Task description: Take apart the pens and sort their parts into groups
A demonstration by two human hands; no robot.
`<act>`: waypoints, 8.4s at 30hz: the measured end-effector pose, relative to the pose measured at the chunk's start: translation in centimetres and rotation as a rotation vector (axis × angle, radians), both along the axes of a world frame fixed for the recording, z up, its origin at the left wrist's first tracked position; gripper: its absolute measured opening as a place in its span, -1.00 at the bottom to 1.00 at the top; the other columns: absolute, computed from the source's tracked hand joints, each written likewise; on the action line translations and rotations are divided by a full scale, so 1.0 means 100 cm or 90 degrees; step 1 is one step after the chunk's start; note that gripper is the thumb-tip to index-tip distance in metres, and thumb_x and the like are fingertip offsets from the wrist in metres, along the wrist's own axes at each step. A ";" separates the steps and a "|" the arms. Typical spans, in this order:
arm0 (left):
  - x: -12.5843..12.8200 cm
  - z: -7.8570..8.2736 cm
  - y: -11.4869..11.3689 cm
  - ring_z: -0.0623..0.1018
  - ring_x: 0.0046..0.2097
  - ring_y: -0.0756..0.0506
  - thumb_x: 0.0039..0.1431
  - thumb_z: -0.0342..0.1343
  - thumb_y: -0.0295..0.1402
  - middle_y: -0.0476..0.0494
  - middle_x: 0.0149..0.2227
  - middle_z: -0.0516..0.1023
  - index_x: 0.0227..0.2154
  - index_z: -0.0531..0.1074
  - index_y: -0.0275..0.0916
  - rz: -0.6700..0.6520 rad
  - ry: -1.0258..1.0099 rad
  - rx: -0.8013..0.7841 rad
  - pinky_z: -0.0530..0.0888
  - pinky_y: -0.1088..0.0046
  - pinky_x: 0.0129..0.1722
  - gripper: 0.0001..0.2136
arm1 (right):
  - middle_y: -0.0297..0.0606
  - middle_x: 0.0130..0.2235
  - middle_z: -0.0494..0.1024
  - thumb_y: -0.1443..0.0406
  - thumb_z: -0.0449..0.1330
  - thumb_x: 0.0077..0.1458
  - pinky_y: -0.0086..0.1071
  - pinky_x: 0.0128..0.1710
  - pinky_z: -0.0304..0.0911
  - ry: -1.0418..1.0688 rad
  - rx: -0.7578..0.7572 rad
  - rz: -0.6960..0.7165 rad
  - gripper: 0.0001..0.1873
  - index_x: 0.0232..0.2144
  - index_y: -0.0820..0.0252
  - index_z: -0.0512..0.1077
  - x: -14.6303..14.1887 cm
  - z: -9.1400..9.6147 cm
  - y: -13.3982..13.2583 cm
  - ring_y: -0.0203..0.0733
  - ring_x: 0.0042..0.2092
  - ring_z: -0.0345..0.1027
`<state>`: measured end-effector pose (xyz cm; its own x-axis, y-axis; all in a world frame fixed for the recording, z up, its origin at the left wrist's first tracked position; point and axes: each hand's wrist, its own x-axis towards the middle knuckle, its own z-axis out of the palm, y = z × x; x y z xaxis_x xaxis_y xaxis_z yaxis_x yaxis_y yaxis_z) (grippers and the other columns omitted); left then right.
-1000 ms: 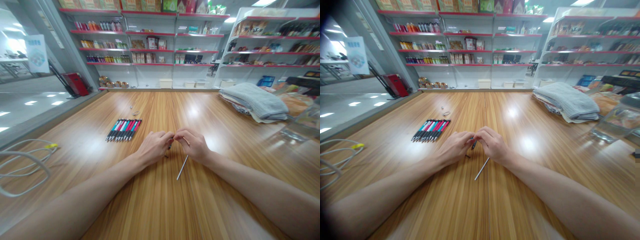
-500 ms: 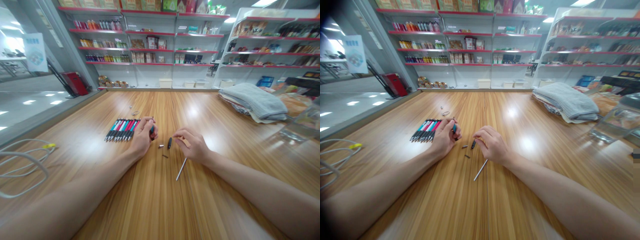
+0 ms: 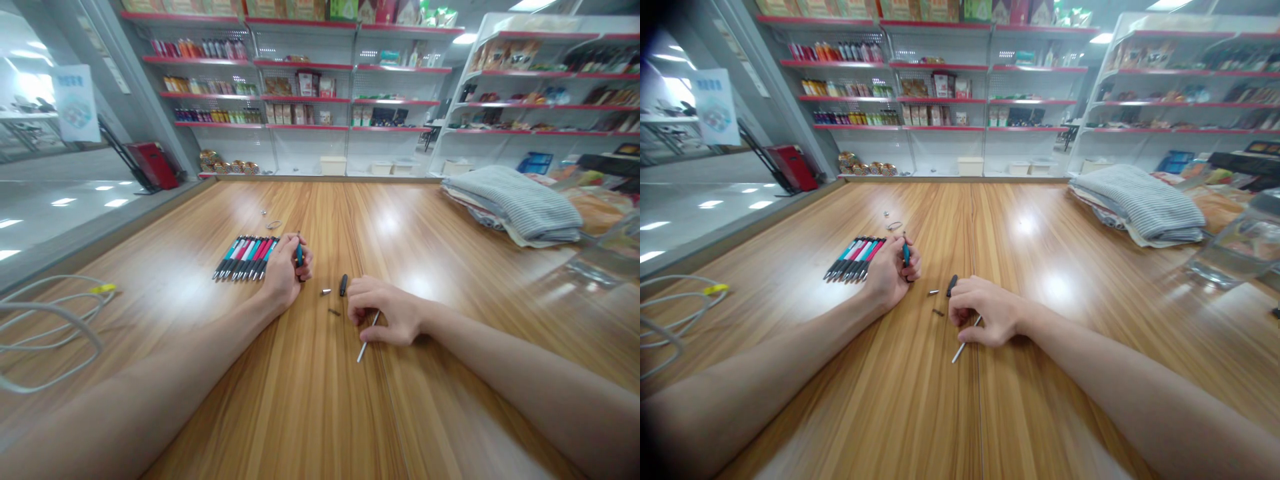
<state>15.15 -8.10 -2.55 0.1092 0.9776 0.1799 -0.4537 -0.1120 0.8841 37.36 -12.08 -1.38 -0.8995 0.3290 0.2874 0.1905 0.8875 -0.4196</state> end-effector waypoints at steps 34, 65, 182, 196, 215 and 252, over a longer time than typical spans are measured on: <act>-0.006 -0.006 -0.010 0.48 -0.38 -0.05 0.22 -0.07 -0.22 -0.05 -0.42 0.52 -0.31 0.45 -0.14 0.101 0.962 0.454 0.24 0.48 -0.41 -0.79 | -0.25 -0.36 0.39 0.43 0.10 0.01 -0.39 -0.31 0.10 -0.082 0.102 -0.095 -0.93 -0.40 0.20 0.30 -0.004 -0.007 -0.003 -0.23 -0.29 0.23; -0.001 0.001 -0.019 0.49 -0.30 -0.02 0.31 -0.17 -0.26 -0.08 -0.34 0.51 -0.29 0.37 -0.22 0.022 0.858 0.545 0.32 0.50 -0.32 -0.76 | -0.22 -0.37 0.42 0.24 -0.03 0.26 -0.40 -0.31 0.14 0.055 0.194 -0.360 -0.76 -0.29 0.22 0.40 -0.006 -0.014 0.007 -0.25 -0.32 0.29; -0.004 0.003 -0.018 0.44 -0.37 0.02 0.23 -0.02 -0.29 -0.06 -0.35 0.53 -0.26 0.47 -0.21 0.013 0.797 0.559 0.31 0.51 -0.34 -0.81 | -0.28 -0.32 0.56 0.20 0.01 0.25 -0.43 -0.35 0.10 0.083 0.247 -0.443 -0.76 -0.26 0.16 0.44 -0.010 -0.014 0.002 -0.28 -0.30 0.40; -0.008 0.001 -0.018 0.49 -0.37 -0.12 0.03 0.06 -0.30 -0.07 -0.44 0.50 -0.42 0.36 -0.19 0.077 1.041 0.529 0.27 0.43 -0.44 -0.92 | -0.31 -0.40 0.52 0.25 0.06 0.18 -0.41 -0.42 0.04 0.002 0.248 -0.397 -0.84 -0.31 0.16 0.42 -0.009 -0.012 -0.001 -0.29 -0.37 0.37; -0.007 0.006 -0.021 0.48 -0.30 -0.06 0.12 0.00 -0.34 -0.08 -0.36 0.48 -0.30 0.42 -0.21 0.017 0.907 0.545 0.35 0.45 -0.31 -0.86 | -0.30 -0.37 0.54 0.22 0.04 0.21 -0.43 -0.38 0.09 0.058 0.239 -0.406 -0.79 -0.31 0.16 0.44 -0.010 -0.013 0.000 -0.30 -0.37 0.37; 0.000 -0.001 -0.021 0.52 -0.32 -0.01 0.28 -0.08 -0.26 -0.08 -0.31 0.56 -0.25 0.44 -0.20 0.069 0.859 0.603 0.33 0.51 -0.35 -0.78 | -0.19 -0.20 0.56 0.30 0.03 0.22 -0.40 -0.22 0.28 0.154 0.212 -0.378 -0.78 -0.11 0.22 0.36 -0.010 -0.011 -0.002 -0.22 -0.21 0.44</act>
<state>15.16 -10.20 -2.61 0.6140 0.5962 0.5172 0.5822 -0.7846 0.2132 36.36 -12.25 -2.47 -0.4944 0.6029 0.6262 0.6170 0.7508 -0.2358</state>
